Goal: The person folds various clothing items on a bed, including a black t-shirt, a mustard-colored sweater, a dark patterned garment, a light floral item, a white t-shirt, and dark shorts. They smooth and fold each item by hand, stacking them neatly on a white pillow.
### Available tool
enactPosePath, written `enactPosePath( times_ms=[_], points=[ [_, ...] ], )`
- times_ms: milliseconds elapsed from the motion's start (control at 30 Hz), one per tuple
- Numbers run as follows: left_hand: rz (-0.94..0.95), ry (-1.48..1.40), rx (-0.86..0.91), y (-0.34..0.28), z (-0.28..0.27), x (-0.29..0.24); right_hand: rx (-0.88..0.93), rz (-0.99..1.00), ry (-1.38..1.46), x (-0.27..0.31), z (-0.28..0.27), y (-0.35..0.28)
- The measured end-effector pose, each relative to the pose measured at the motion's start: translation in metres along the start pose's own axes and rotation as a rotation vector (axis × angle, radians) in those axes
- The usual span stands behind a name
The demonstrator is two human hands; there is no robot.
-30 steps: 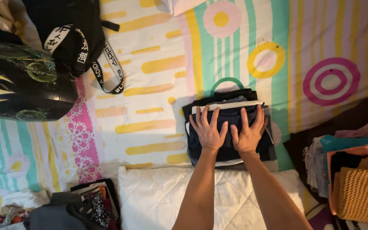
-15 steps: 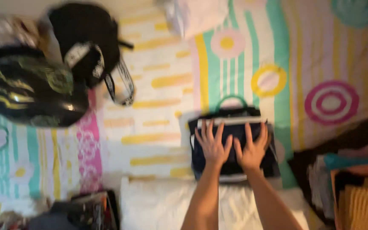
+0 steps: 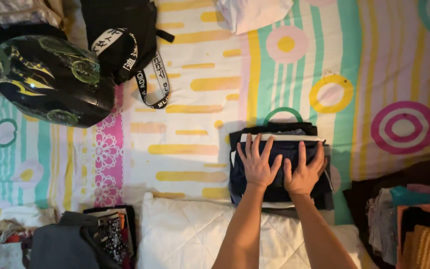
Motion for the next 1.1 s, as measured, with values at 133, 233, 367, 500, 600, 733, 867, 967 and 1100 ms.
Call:
enactPosePath(
  times_ms=[133,233,367,500,600,733,867,967,1100],
  points=[
    [0.034,-0.002,0.030,-0.003,0.003,-0.001,-0.021,0.031,0.000,0.002,-0.006,0.001],
    [0.042,0.037,0.050,-0.004,-0.001,-0.001,0.005,0.055,0.001,0.006,-0.007,0.000],
    [0.057,0.041,0.032,0.000,0.005,0.002,0.002,0.042,-0.021,0.006,-0.004,0.005],
    [0.058,0.070,0.017,-0.005,0.005,0.000,0.029,0.043,-0.041,0.006,-0.006,0.003],
    [0.064,0.077,0.004,-0.003,0.005,0.001,0.024,0.042,-0.054,0.008,-0.005,0.006],
    [0.068,0.079,0.005,-0.003,0.002,-0.001,0.023,0.041,-0.065,0.010,-0.008,0.006],
    [0.061,0.077,0.005,-0.006,0.003,-0.001,0.006,0.026,-0.059,0.012,-0.011,0.007],
    [0.067,0.081,-0.010,-0.001,0.007,-0.001,-0.021,0.013,-0.037,0.011,-0.008,0.013],
    [0.051,0.095,0.016,-0.008,0.006,0.001,-0.010,0.003,-0.022,0.014,-0.013,0.009]
  ],
)
Point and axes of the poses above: each hand's wrist, its own y-axis towards the middle knuckle, its own z-axis out of the palm, x = y × z, the point moved 1 cm from there along y, towards the middle knuckle, and after that the axes turned 12 degrees about -x, right-handed, at the moved point
